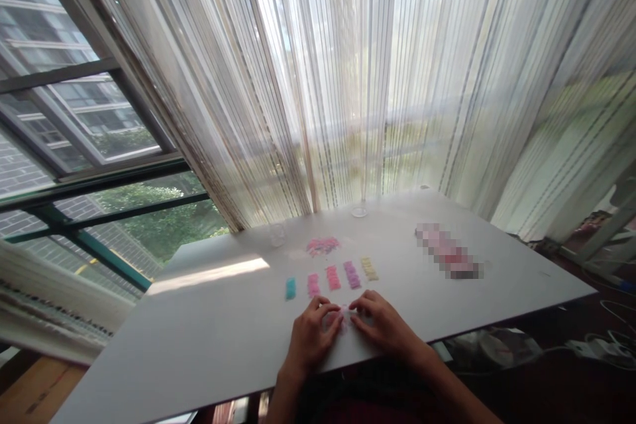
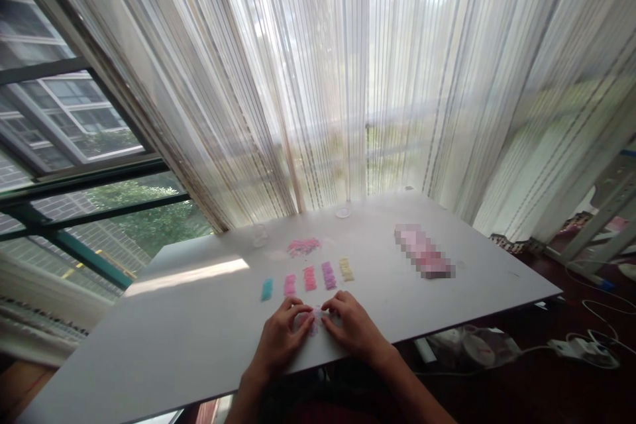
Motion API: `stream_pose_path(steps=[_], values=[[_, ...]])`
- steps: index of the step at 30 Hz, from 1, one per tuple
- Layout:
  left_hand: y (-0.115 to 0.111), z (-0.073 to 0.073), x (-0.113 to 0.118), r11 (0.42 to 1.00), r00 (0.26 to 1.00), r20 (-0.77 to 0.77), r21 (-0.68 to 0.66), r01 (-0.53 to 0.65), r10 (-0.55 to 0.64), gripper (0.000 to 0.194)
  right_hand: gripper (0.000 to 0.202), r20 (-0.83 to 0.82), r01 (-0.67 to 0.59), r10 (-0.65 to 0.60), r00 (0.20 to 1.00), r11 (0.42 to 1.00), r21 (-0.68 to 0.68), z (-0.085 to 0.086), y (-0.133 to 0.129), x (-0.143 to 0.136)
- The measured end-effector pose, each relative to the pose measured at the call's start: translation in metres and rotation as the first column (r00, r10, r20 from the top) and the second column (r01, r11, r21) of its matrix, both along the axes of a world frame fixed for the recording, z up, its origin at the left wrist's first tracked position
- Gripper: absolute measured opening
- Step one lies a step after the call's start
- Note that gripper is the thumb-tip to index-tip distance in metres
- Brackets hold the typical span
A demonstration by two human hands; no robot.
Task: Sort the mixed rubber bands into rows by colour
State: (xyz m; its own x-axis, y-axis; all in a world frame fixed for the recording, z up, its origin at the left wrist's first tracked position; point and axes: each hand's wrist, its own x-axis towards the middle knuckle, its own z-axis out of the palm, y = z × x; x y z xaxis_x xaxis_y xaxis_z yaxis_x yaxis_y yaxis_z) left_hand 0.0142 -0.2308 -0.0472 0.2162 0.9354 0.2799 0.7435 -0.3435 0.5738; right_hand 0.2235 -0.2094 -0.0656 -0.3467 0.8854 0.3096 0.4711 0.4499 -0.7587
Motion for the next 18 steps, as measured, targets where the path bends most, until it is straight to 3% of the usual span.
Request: stream_pose_path(steps=[11,18], values=[[0.006,-0.008,-0.002,0.999,0.984,0.176,-0.028,-0.015,0.02,0.021,0.015,-0.042,-0.007,0.008,0.999,1.0,0.022,0.005,0.008,-0.011],[0.013,-0.011,-0.002,1.0,0.947,0.32,0.022,0.005,-0.011,0.024,0.011,-0.076,-0.021,0.025,0.997,0.999,0.047,0.005,0.009,-0.01]])
